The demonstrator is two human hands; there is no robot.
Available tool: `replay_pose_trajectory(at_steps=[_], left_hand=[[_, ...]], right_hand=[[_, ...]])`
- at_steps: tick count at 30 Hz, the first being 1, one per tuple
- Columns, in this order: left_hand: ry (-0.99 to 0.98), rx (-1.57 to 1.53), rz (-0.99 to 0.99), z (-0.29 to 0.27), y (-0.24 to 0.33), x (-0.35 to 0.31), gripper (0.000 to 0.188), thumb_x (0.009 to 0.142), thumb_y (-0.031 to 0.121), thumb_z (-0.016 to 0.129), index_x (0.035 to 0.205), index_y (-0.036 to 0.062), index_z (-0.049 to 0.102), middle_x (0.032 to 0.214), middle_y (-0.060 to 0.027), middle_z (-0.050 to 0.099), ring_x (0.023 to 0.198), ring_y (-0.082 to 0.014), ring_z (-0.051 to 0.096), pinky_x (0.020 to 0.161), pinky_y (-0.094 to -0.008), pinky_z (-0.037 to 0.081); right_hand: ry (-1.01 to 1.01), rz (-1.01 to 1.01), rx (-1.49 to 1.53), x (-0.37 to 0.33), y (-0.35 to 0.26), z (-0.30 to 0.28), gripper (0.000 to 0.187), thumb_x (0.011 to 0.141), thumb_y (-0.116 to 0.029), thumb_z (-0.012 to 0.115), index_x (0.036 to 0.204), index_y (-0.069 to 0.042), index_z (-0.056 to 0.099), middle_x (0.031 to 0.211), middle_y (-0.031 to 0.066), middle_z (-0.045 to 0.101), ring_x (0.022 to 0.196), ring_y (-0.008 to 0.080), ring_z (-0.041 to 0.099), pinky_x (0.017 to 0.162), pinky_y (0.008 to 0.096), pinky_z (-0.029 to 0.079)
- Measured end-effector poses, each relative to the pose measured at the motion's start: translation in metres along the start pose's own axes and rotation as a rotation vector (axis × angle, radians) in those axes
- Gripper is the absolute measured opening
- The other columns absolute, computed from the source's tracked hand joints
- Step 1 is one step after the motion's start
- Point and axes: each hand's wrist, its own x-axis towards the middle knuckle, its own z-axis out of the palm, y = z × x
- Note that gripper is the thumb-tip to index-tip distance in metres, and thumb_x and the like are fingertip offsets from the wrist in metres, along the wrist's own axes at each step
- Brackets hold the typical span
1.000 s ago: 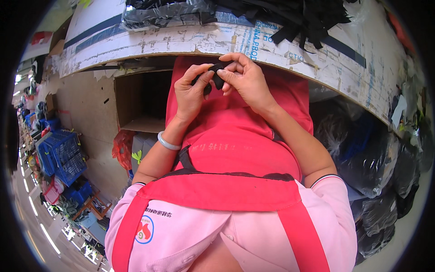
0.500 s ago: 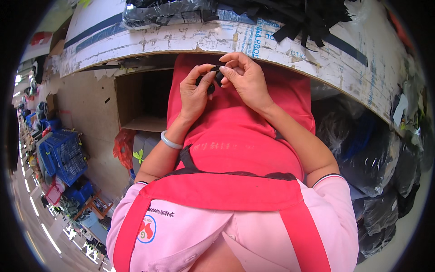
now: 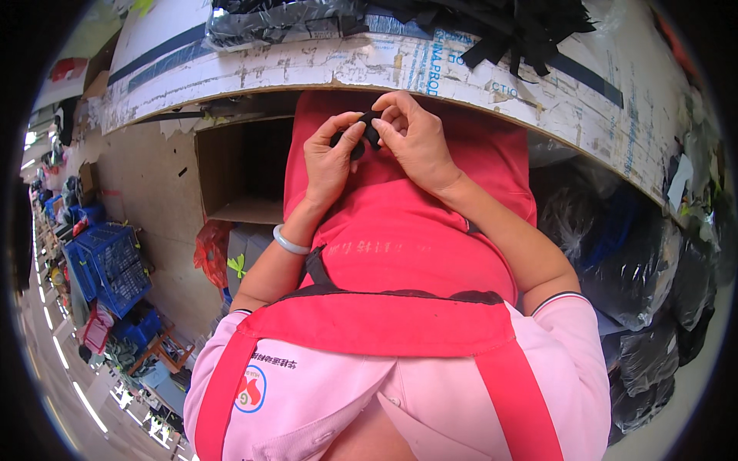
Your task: Assembling plastic buckles onto black nylon webbing straps.
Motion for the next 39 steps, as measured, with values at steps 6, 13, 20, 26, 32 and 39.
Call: replay_pose_trajectory(at_steps=[6, 13, 20, 26, 32, 39], left_hand=[[-0.037, -0.021, -0.038, -0.001, -0.005, 0.002, 0.013, 0.090, 0.008, 0.064, 0.102, 0.0035, 0.066, 0.075, 0.0017, 0.061, 0.050, -0.0016, 0.047, 0.040, -0.0170, 0.035], [-0.058, -0.021, -0.011, -0.002, 0.011, 0.000, 0.010, 0.092, 0.003, 0.060, 0.101, 0.0032, 0.063, 0.081, 0.0007, 0.061, 0.052, -0.0018, 0.048, 0.042, -0.0174, 0.036], [-0.240, 0.266, 0.368, -0.008, 0.029, -0.002, 0.012, 0.087, -0.006, 0.059, 0.097, 0.0009, 0.061, 0.084, -0.0036, 0.059, 0.073, -0.0105, 0.055, 0.065, -0.0232, 0.045], [-0.391, 0.315, 0.154, -0.007, 0.048, -0.003, 0.010, 0.087, -0.004, 0.060, 0.096, 0.0009, 0.062, 0.084, -0.0044, 0.059, 0.074, -0.0119, 0.055, 0.066, -0.0237, 0.045], [-0.474, 0.256, 0.093, -0.006, 0.051, 0.011, 0.010, 0.087, -0.001, 0.061, 0.097, 0.0004, 0.062, 0.084, -0.0030, 0.057, 0.075, -0.0106, 0.054, 0.067, -0.0230, 0.044], [-0.504, 0.301, -0.006, -0.011, 0.051, 0.019, 0.009, 0.089, 0.000, 0.060, 0.097, 0.0007, 0.063, 0.083, -0.0019, 0.056, 0.071, -0.0077, 0.053, 0.061, -0.0206, 0.043]], right_hand=[[-0.012, 0.067, 0.073, 0.002, 0.011, 0.001, 0.019, 0.088, -0.001, 0.062, 0.107, -0.004, 0.057, 0.080, 0.0005, 0.057, 0.065, 0.0039, 0.056, 0.059, 0.0181, 0.051], [-0.099, 0.148, 0.343, 0.003, -0.005, -0.014, 0.016, 0.093, -0.008, 0.059, 0.108, 0.000, 0.058, 0.083, 0.0029, 0.059, 0.069, 0.0060, 0.058, 0.062, 0.0197, 0.052], [-0.443, 0.368, 0.342, 0.011, -0.016, -0.036, 0.018, 0.094, -0.016, 0.061, 0.097, 0.001, 0.063, 0.075, 0.0032, 0.061, 0.058, 0.0081, 0.060, 0.052, 0.0216, 0.052], [-0.631, 0.538, 0.297, 0.022, -0.032, -0.054, 0.017, 0.094, -0.016, 0.060, 0.095, 0.001, 0.063, 0.071, 0.0043, 0.063, 0.053, 0.0073, 0.061, 0.046, 0.0177, 0.049], [-0.664, 0.570, 0.321, 0.029, -0.027, -0.057, 0.017, 0.094, -0.016, 0.059, 0.096, 0.001, 0.063, 0.071, 0.0062, 0.066, 0.050, 0.0071, 0.060, 0.045, 0.0163, 0.048], [-0.667, 0.591, 0.338, 0.035, -0.017, -0.057, 0.019, 0.095, -0.017, 0.058, 0.096, 0.001, 0.063, 0.072, 0.0062, 0.066, 0.050, 0.0066, 0.060, 0.044, 0.0155, 0.047]])
